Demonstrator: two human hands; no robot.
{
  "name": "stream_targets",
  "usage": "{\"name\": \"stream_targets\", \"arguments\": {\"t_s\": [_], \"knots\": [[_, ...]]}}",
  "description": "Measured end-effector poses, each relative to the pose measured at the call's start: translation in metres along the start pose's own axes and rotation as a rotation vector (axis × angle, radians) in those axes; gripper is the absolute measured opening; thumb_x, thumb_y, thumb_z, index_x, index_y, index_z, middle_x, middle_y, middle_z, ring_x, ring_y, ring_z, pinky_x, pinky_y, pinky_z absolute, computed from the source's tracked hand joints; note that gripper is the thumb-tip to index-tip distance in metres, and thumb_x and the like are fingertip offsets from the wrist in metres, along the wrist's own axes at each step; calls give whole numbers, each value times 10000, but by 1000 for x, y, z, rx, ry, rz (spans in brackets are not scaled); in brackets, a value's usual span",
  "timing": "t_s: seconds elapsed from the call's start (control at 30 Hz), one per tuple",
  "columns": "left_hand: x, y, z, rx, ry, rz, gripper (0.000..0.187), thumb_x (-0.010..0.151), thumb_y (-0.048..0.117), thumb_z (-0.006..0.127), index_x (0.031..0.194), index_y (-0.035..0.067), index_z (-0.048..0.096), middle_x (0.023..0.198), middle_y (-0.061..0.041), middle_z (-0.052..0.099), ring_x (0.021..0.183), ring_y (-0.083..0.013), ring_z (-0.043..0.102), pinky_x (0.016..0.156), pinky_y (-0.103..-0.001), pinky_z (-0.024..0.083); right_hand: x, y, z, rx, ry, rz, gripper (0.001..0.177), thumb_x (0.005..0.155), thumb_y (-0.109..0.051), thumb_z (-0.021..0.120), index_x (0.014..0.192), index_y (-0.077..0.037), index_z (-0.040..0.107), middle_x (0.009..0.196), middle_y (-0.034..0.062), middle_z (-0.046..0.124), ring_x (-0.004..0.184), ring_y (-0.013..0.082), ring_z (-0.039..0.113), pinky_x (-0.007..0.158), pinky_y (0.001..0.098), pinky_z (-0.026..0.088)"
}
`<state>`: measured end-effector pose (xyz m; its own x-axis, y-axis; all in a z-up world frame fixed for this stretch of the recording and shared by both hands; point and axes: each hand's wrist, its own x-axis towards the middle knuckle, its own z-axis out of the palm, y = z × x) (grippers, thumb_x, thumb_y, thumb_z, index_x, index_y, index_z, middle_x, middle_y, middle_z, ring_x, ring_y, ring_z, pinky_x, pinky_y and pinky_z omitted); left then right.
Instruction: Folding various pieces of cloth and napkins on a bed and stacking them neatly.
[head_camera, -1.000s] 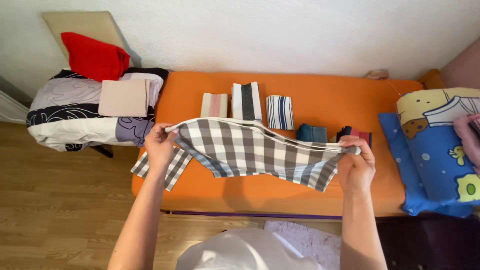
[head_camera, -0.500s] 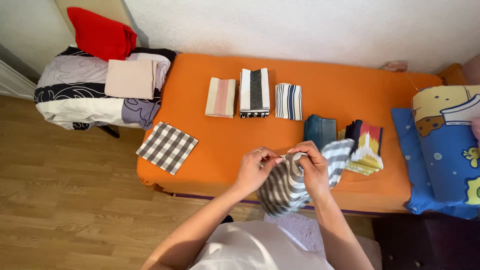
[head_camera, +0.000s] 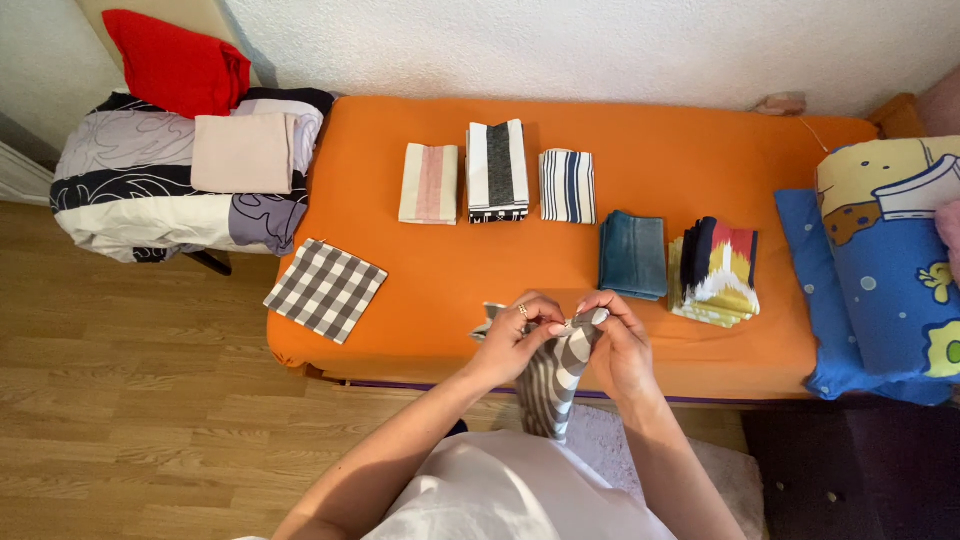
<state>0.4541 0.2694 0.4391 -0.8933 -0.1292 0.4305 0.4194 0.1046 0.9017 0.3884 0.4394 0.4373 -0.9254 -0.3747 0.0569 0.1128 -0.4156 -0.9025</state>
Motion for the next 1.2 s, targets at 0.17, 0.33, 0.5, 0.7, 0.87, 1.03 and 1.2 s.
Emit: {"name": "stream_targets", "arguments": {"t_s": [0.17,0.33,0.5,0.7,0.87,1.03,1.2], "knots": [[-3,9,-6,184,-8,93,63,981,157,697,1018,106,697,911,-70,656,859,-304,671,794,-385,547,-2,7,1,56,22,57,124,896,-30,497,989,9,569,923,106,529,706,148,520,538,245,405],[-1,16,-14,388,17,234,71,956,129,708,992,76,677,895,-105,687,830,-342,702,726,-416,579,-3,9,8,20,6,98,133,905,-37,492,1002,-2,576,926,89,538,714,137,530,540,237,407],[1,26,-21,800,8,540,142,928,115,692,1033,21,674,953,-153,665,837,-333,692,712,-409,586,-5,6,27,-103,2,88,167,918,-34,500,1028,4,620,893,108,591,727,182,627,531,248,431],[-6,32,-27,1119,-36,486,109,916,121,616,986,56,667,901,-91,604,857,-275,654,704,-379,557,-12,-5,52,-287,49,56,166,928,-1,523,1014,-26,663,929,61,608,749,105,547,592,211,416],[-14,31,-31,1175,-49,367,178,943,94,593,1080,22,683,939,-101,600,928,-290,638,735,-380,552,-17,4,52,-446,62,46,197,921,-2,555,1041,-33,709,940,64,653,811,113,557,659,222,438],[-22,19,-33,821,-49,142,252,844,78,696,1085,5,709,946,-132,634,925,-333,673,785,-430,574,-27,-1,64,-513,62,59,208,924,8,565,1056,-32,722,936,85,677,853,147,582,712,256,484],[-28,14,-36,407,68,-86,239,858,58,705,1095,72,735,903,-118,686,918,-378,703,824,-462,566,-29,4,61,-550,16,71,190,926,-2,594,1061,-42,721,926,71,698,845,131,607,718,251,520]]}}
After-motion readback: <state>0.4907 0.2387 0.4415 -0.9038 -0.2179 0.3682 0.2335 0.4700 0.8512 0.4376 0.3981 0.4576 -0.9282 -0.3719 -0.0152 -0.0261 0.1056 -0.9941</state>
